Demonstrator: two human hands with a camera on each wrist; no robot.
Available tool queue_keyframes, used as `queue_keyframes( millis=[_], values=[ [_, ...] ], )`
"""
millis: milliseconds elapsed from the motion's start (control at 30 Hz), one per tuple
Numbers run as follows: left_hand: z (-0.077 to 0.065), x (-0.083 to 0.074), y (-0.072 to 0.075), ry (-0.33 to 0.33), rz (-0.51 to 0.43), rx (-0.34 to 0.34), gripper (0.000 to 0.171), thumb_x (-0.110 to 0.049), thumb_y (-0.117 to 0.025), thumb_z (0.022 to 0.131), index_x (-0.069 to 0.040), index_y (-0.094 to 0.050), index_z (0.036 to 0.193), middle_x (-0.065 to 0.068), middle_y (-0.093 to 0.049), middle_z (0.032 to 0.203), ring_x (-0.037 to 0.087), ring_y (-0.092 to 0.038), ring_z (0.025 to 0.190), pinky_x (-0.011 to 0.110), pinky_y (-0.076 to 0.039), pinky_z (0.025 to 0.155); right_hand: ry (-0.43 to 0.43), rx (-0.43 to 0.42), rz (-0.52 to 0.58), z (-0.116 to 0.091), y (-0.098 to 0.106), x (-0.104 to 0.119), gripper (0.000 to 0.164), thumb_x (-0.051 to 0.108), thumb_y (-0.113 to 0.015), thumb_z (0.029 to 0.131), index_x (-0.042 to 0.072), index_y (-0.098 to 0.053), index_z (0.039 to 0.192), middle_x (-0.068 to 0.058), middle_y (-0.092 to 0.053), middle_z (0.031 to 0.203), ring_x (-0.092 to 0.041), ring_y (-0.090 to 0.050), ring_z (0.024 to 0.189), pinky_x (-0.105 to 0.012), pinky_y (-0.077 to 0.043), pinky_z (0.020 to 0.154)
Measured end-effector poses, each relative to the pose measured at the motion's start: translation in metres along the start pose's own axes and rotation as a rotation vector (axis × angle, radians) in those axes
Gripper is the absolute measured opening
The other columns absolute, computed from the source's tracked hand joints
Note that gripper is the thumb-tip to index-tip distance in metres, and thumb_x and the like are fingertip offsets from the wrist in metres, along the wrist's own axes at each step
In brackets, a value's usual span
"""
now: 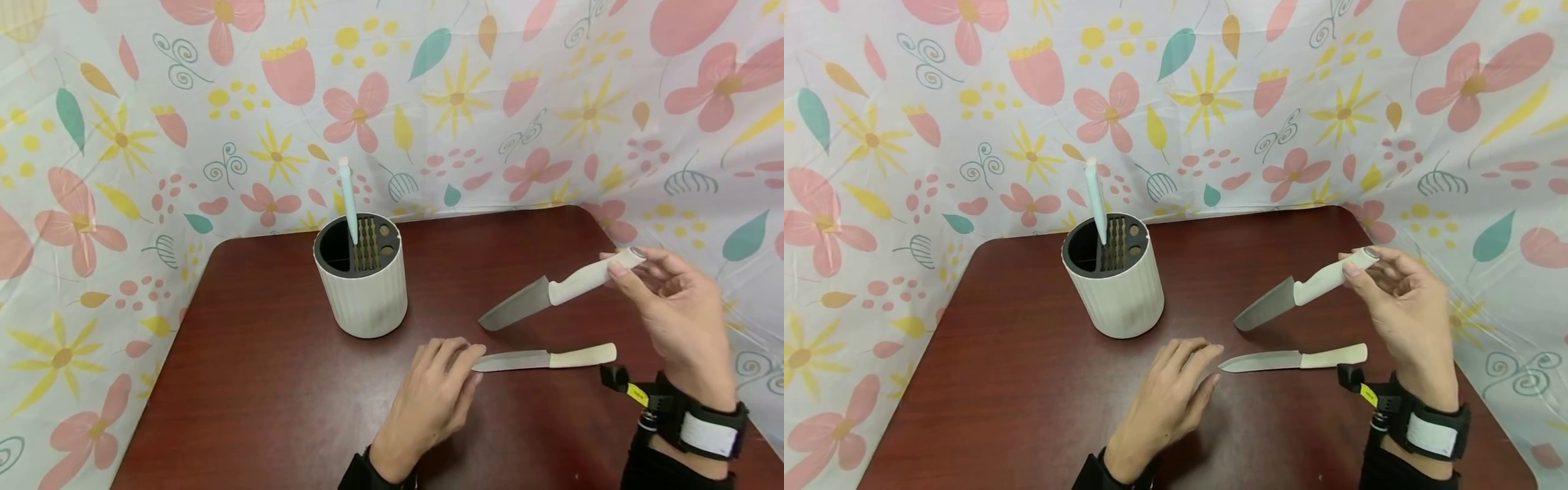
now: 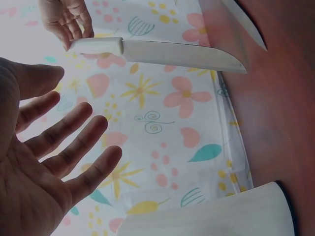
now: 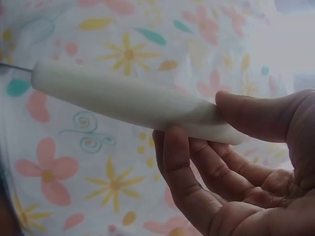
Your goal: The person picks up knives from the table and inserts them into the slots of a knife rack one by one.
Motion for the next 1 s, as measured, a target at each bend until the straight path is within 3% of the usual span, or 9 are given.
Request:
queue_keyframes(
  millis=[167, 267, 433, 667, 1000],
  values=[
    [0.005, 0.002, 0.003, 0.012, -0.007, -0.012, 0.033, -0.023, -0.066, 0.096, -0.016, -0.062, 0.127, -0.001, -0.065, 0.114, 0.015, -0.062, 0.098, 0.026, -0.05, 0.078, 0.062, -0.016, -0.066, -0.006, -0.012, 0.015, 0.036, -0.003, -0.076, 0.086, 0.002, -0.066, 0.121, 0.008, -0.077, 0.089, -0.001, -0.074, 0.082, -0.009, -0.054, 0.07],
    [0.009, 0.003, 0.005, 0.014, -0.013, -0.023, 0.033, -0.021, -0.066, 0.096, -0.014, -0.062, 0.128, 0.001, -0.065, 0.116, 0.016, -0.063, 0.101, 0.027, -0.053, 0.081, 0.128, 0.016, -0.019, -0.009, -0.023, 0.025, 0.036, -0.009, -0.073, 0.086, -0.007, -0.065, 0.121, 0.003, -0.08, 0.096, -0.005, -0.074, 0.089, -0.011, -0.056, 0.075],
    [0.014, 0.004, 0.01, 0.02, -0.026, -0.029, 0.035, -0.019, -0.064, 0.097, -0.014, -0.06, 0.131, 0.003, -0.064, 0.12, 0.017, -0.063, 0.106, 0.027, -0.054, 0.087, 0.223, 0.077, -0.027, -0.017, -0.039, 0.039, 0.035, -0.014, -0.07, 0.086, -0.015, -0.061, 0.12, -0.006, -0.079, 0.107, -0.012, -0.073, 0.091, -0.013, -0.056, 0.078],
    [0.023, 0.001, 0.016, 0.012, -0.039, -0.068, 0.036, -0.017, -0.064, 0.097, -0.012, -0.06, 0.132, 0.005, -0.063, 0.123, 0.019, -0.063, 0.109, 0.027, -0.055, 0.094, 0.257, 0.145, -0.099, -0.025, -0.056, 0.051, 0.035, -0.014, -0.071, 0.085, -0.014, -0.062, 0.119, -0.004, -0.078, 0.104, -0.011, -0.07, 0.087, -0.014, -0.055, 0.072],
    [0.033, -0.004, 0.021, -0.007, -0.08, -0.1, 0.043, -0.018, -0.063, 0.098, -0.01, -0.054, 0.139, 0.009, -0.061, 0.129, 0.02, -0.061, 0.115, 0.027, -0.053, 0.098, 0.286, 0.234, -0.165, -0.042, -0.079, 0.064, 0.035, -0.015, -0.071, 0.085, -0.012, -0.063, 0.119, -0.004, -0.076, 0.103, -0.011, -0.072, 0.088, -0.016, -0.057, 0.078]
  ],
)
Point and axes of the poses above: each hand's wrist, its own z-axis towards the middle knuckle, its own y-axis out of the back of the hand, x = y × z, the point moved 5 cm from there along z, towards the middle knuckle
